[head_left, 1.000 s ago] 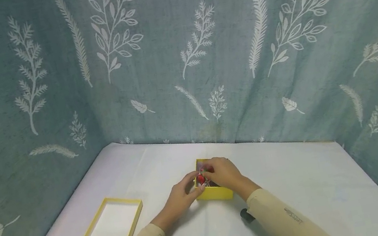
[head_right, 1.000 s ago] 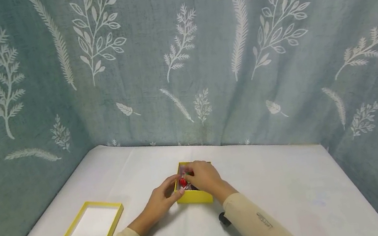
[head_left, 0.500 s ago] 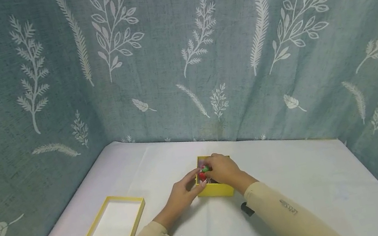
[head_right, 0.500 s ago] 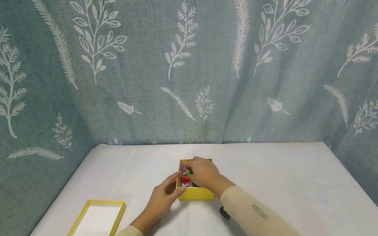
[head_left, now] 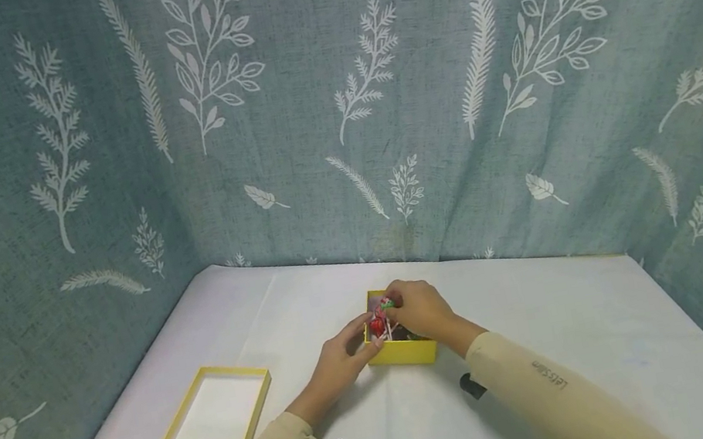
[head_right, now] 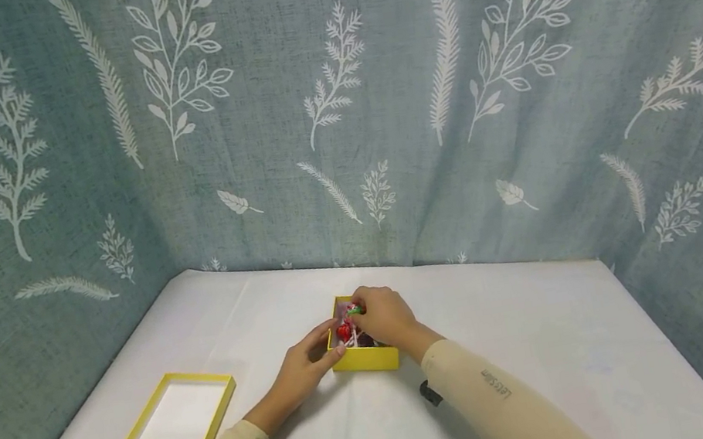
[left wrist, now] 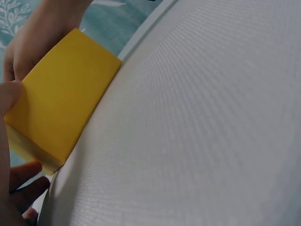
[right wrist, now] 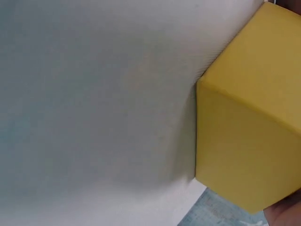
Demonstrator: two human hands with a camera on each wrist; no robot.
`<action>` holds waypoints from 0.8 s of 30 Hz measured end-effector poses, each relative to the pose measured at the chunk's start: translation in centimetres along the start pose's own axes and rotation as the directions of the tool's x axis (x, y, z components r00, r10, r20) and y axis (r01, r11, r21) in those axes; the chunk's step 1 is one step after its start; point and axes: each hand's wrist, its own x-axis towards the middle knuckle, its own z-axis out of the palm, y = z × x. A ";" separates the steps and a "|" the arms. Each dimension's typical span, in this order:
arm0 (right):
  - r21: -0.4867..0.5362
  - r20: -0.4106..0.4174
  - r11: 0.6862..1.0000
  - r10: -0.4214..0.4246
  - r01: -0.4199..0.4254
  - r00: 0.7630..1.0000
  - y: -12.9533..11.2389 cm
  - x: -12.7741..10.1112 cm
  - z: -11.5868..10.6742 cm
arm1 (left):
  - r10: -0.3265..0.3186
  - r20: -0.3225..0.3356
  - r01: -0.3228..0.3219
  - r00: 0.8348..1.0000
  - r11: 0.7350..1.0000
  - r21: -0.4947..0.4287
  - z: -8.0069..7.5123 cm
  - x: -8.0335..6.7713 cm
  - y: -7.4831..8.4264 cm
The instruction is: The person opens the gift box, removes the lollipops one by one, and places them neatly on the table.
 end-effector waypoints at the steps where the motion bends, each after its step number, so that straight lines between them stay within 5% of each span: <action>1: 0.019 -0.009 1.000 0.012 -0.012 1.000 0.0 -0.1 -0.1 | -0.002 0.002 0.002 1.000 1.000 0.001 0.0 0.0 0.0; 9: 0.150 -0.053 0.987 0.058 -0.049 0.997 -0.3 -0.5 -2.2 | -0.023 0.030 0.023 0.999 1.000 -0.008 -0.1 -0.1 0.3; 24: 0.082 -0.002 0.992 0.091 -0.091 0.996 1.5 -2.7 -5.5 | -0.019 0.037 0.020 0.999 1.000 -0.014 0.1 0.1 -0.1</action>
